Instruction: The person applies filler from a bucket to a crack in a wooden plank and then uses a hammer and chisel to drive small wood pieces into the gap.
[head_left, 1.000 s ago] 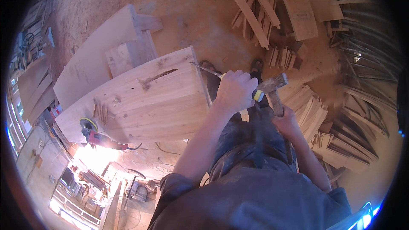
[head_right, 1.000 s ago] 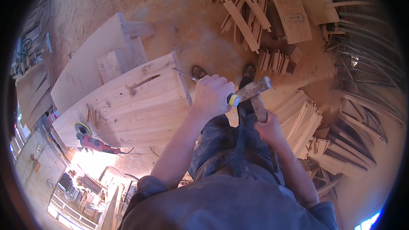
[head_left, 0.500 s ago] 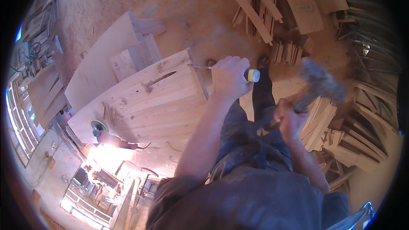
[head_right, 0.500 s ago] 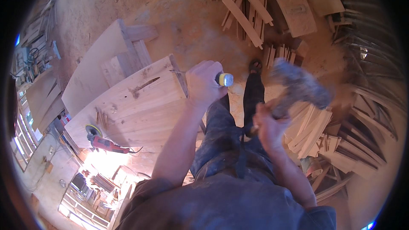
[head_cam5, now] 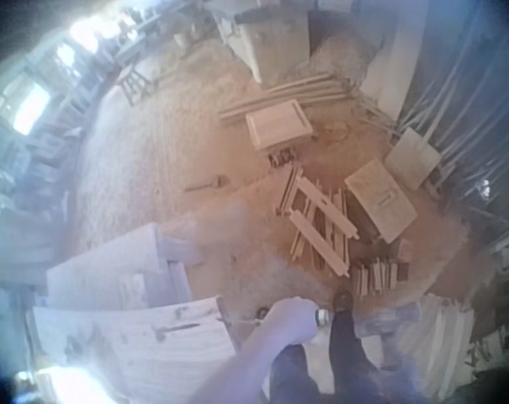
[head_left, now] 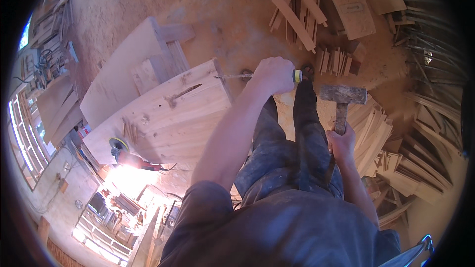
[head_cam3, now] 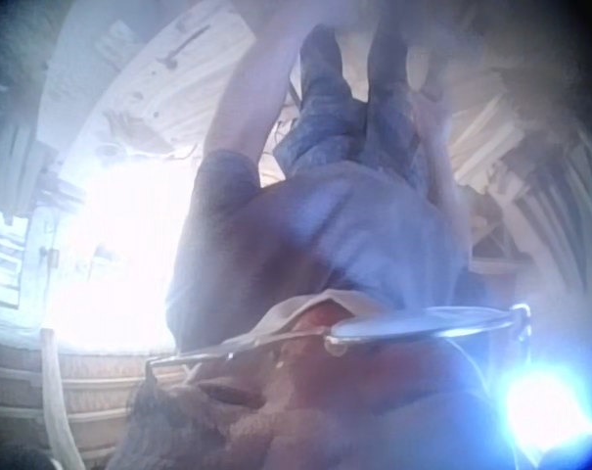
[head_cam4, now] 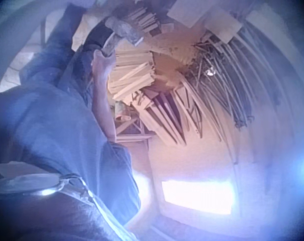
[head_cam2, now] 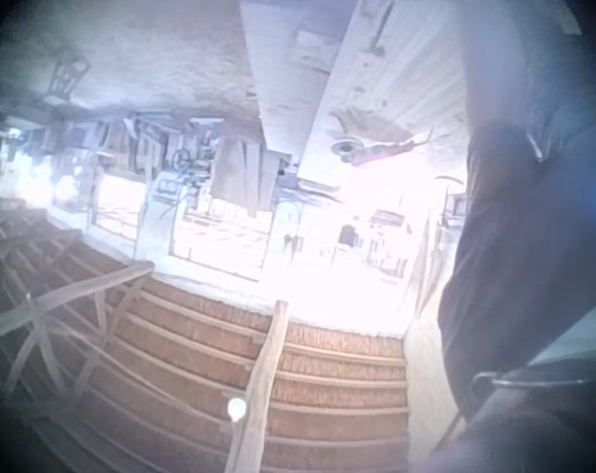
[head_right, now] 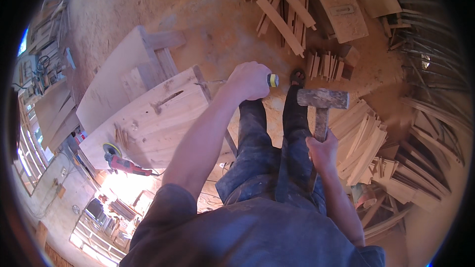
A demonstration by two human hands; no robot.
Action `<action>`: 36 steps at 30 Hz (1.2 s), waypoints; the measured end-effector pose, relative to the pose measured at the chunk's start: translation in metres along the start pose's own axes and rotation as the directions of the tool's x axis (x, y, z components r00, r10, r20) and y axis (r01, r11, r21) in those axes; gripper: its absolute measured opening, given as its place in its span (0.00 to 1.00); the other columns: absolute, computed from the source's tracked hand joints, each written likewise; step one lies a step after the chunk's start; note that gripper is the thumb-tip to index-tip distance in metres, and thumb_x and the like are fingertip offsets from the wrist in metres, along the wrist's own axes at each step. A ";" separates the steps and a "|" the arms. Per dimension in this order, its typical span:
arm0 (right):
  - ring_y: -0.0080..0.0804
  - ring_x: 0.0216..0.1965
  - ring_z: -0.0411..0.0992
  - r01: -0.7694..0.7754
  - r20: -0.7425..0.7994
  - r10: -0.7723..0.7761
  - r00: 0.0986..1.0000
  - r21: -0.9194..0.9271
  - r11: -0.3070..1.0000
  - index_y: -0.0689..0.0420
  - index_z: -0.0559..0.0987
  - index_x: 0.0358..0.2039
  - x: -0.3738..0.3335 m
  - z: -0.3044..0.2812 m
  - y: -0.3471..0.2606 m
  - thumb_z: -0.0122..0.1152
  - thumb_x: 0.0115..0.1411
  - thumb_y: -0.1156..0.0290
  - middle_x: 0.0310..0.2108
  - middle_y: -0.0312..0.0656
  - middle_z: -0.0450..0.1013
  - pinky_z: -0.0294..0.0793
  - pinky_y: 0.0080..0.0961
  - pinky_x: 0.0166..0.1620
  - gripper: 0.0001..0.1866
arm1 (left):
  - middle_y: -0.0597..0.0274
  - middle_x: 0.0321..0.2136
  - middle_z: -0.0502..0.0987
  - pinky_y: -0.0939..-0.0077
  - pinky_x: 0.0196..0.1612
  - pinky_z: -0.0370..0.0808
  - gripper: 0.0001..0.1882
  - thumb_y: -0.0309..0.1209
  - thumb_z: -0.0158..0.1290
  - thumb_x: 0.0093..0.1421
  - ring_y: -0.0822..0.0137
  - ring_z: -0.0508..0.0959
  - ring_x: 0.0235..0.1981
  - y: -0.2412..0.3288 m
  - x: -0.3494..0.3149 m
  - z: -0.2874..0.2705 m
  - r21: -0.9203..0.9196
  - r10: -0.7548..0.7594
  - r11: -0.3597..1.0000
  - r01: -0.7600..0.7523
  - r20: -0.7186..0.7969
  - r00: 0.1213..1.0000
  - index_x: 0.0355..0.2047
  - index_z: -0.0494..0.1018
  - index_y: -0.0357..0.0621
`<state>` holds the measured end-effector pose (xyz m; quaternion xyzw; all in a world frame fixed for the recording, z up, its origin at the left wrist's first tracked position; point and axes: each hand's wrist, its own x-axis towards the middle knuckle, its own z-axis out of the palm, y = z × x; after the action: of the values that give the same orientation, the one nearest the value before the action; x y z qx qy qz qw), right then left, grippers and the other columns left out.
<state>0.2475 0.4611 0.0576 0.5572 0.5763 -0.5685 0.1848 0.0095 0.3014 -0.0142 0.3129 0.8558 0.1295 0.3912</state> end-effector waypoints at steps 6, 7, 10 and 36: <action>0.22 0.10 0.64 -0.050 -0.056 0.052 0.997 0.028 0.998 0.59 0.70 0.30 0.006 -0.021 0.022 0.62 0.54 0.79 0.17 0.35 0.66 0.61 0.23 0.14 0.08 | 0.59 0.22 0.77 0.59 0.29 0.74 0.11 0.28 0.64 0.39 0.51 0.79 0.26 0.004 -0.037 0.015 -0.130 0.014 0.977 -0.169 -0.751 0.660 0.21 0.72 0.49; 0.22 0.10 0.64 -0.052 -0.046 0.054 0.997 0.038 0.998 0.59 0.70 0.30 0.006 -0.021 0.021 0.62 0.54 0.78 0.17 0.35 0.66 0.61 0.23 0.14 0.08 | 0.60 0.21 0.76 0.60 0.27 0.73 0.12 0.27 0.64 0.38 0.51 0.78 0.24 0.002 -0.040 0.014 -0.127 0.029 0.971 -0.205 -0.783 0.621 0.20 0.70 0.49; 0.23 0.08 0.61 -0.022 -0.042 0.023 0.999 0.036 0.999 0.58 0.69 0.31 0.005 -0.014 0.013 0.61 0.55 0.78 0.15 0.35 0.65 0.60 0.23 0.13 0.08 | 0.61 0.19 0.75 0.66 0.24 0.71 0.11 0.26 0.64 0.42 0.56 0.76 0.20 -0.003 -0.049 0.007 -0.133 0.103 0.948 -0.288 -0.731 0.675 0.19 0.70 0.50; 0.47 0.30 0.80 0.298 0.504 -0.023 0.863 -0.472 0.829 0.66 0.78 0.38 0.004 0.054 0.032 0.61 0.47 0.74 0.27 0.54 0.78 0.78 0.39 0.35 0.16 | 0.63 0.19 0.68 0.67 0.23 0.65 0.10 0.26 0.64 0.44 0.61 0.71 0.19 -0.008 -0.105 0.010 -0.011 0.278 0.810 -0.587 -0.873 0.401 0.22 0.71 0.46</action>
<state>0.2510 0.4081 0.0241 0.2731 0.6939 -0.5181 0.4189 0.0655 0.2281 0.0372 0.3573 0.7874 0.4970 -0.0731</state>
